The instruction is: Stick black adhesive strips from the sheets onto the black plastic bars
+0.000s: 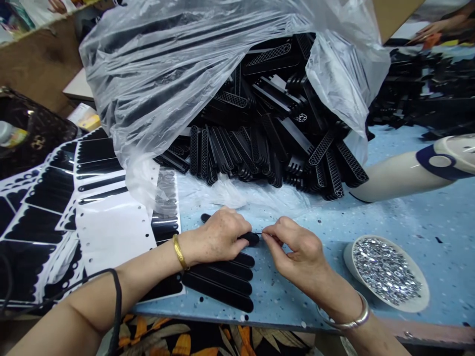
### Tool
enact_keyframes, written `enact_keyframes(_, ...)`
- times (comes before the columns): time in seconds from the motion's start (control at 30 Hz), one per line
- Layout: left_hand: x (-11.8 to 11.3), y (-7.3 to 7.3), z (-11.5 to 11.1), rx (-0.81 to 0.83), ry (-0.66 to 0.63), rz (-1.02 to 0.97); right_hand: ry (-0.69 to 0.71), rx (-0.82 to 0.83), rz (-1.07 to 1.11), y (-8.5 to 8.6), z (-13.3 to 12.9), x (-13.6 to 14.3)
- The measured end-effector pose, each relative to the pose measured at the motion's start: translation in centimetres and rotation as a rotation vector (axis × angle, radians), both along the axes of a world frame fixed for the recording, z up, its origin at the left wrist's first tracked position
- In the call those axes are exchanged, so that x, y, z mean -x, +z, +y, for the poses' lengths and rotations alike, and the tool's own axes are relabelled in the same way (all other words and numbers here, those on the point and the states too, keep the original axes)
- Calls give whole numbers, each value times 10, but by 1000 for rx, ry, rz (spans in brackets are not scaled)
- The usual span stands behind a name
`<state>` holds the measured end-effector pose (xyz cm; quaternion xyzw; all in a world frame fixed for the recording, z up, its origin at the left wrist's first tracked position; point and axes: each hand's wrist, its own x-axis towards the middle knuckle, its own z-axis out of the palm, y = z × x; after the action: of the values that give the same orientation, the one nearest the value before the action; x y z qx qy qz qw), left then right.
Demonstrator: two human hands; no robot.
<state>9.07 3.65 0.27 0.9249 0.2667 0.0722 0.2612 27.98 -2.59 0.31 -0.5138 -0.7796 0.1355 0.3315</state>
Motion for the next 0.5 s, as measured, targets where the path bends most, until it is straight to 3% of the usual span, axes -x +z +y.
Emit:
enact_keyframes(0.37, 0, 3, 0, 8, -9, 35, 60, -24, -158, 1, 1, 2)
enact_keyframes(0.5, 0, 1, 0, 21, -10, 18, 88, 183, -78, 7, 14, 0)
